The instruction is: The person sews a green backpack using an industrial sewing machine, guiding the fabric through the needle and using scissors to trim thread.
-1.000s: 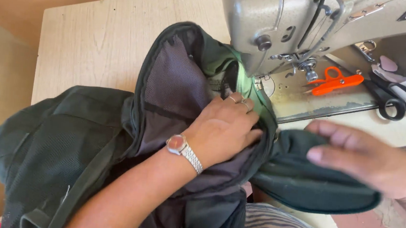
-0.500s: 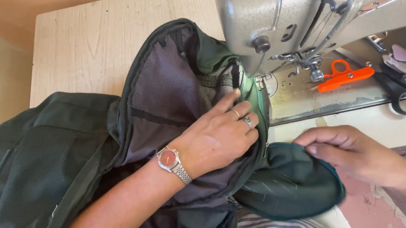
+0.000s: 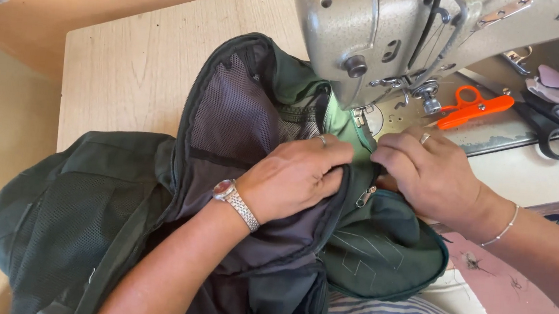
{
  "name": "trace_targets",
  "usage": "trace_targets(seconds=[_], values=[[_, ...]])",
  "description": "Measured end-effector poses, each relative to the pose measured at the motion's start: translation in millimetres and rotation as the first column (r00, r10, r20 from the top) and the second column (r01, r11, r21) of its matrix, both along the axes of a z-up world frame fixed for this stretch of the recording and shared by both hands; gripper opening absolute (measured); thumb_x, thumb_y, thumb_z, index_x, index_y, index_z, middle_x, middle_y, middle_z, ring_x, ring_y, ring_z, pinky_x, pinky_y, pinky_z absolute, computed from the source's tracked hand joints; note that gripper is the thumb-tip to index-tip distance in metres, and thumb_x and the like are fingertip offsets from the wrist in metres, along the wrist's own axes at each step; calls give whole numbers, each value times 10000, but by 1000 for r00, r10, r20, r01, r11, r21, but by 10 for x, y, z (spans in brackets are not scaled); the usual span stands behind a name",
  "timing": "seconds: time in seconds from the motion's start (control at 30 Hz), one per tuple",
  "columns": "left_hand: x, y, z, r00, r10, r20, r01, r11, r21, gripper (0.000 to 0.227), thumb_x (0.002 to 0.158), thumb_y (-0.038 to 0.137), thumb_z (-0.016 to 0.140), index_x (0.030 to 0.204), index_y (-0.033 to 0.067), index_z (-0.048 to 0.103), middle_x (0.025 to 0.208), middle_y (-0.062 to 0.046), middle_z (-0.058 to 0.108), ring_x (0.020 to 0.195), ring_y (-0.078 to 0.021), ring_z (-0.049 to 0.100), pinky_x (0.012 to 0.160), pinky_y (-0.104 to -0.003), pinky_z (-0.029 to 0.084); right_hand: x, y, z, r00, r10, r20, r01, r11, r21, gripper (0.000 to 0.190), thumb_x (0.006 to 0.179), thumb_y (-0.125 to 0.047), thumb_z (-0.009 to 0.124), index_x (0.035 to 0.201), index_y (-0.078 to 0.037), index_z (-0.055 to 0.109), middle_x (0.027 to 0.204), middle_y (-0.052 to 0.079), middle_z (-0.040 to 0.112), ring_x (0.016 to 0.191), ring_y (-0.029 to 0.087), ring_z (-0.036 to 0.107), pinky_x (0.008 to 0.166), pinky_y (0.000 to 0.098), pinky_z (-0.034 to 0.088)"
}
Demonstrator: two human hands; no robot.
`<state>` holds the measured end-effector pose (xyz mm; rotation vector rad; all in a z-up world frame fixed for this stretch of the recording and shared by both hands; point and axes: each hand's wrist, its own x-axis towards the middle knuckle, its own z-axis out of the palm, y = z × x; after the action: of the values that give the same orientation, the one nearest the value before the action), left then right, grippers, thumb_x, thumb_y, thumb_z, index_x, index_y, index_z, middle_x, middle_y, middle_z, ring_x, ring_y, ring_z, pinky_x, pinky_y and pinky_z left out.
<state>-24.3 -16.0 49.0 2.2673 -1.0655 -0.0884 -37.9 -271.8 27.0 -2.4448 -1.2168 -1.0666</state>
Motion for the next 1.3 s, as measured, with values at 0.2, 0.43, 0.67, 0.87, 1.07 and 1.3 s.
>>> trace_targets(seconds=[0.2, 0.43, 0.67, 0.87, 1.07, 1.3], values=[[83, 26, 180, 998, -4, -57, 1, 999, -53, 187, 952, 162, 531, 1103, 153, 641, 926, -88, 665, 907, -347, 712, 779, -455, 599, -53, 10, 325, 979, 203, 37, -205, 974, 94, 234, 1031, -223, 584, 1026, -49, 741, 993, 115, 704, 698, 244, 613, 579, 381, 521], [-38, -8, 95, 871, -182, 455, 16, 938, 346, 144, 848, 49, 585, 953, 146, 601, 783, -51, 667, 907, -334, 690, 1103, -566, 420, -111, -230, 38, 932, 263, -249, -303, 943, -138, 261, 1011, -172, 525, 1198, -133, 702, 1228, 7, 730, 849, 237, 663, 651, 344, 533], [-38, -17, -77, 826, -194, 529, 11, 944, 329, 152, 930, 100, 567, 1007, 136, 694, 1101, -100, 687, 1224, -383, 642, 1122, -618, 402, -185, -78, 180, 944, 247, -220, -257, 966, -20, 215, 996, -30, 561, 1134, -50, 724, 1137, 62, 753, 777, 210, 664, 704, 334, 573], [25, -6, -50, 768, -213, 604, 90, 969, 228, 107, 888, 28, 596, 915, 93, 678, 976, -100, 687, 941, -300, 650, 978, -450, 486, -164, -149, 131, 952, 222, -212, -253, 959, -131, 263, 1012, -84, 519, 1192, -72, 710, 1188, 35, 738, 817, 212, 645, 771, 335, 573], [-10, -20, 124, 963, -130, 236, 100, 986, 133, 484, 877, 304, 500, 1273, 123, 711, 1118, -181, 617, 1016, -373, 585, 981, -499, 403, -177, -192, 67, 961, 151, -233, -214, 938, -274, 300, 993, -104, 518, 1239, -68, 686, 1216, 34, 703, 845, 227, 632, 713, 337, 560], [-67, -16, 99, 956, -177, 235, 130, 970, 206, 928, 789, 851, 309, 1265, 178, 736, 1258, -237, 597, 1212, -439, 532, 1057, -561, 349, -71, -650, 128, 994, -17, -106, -26, 918, -395, 238, 904, -7, 553, 740, -178, 576, 1278, -30, 724, 926, 266, 711, 724, 387, 553]])
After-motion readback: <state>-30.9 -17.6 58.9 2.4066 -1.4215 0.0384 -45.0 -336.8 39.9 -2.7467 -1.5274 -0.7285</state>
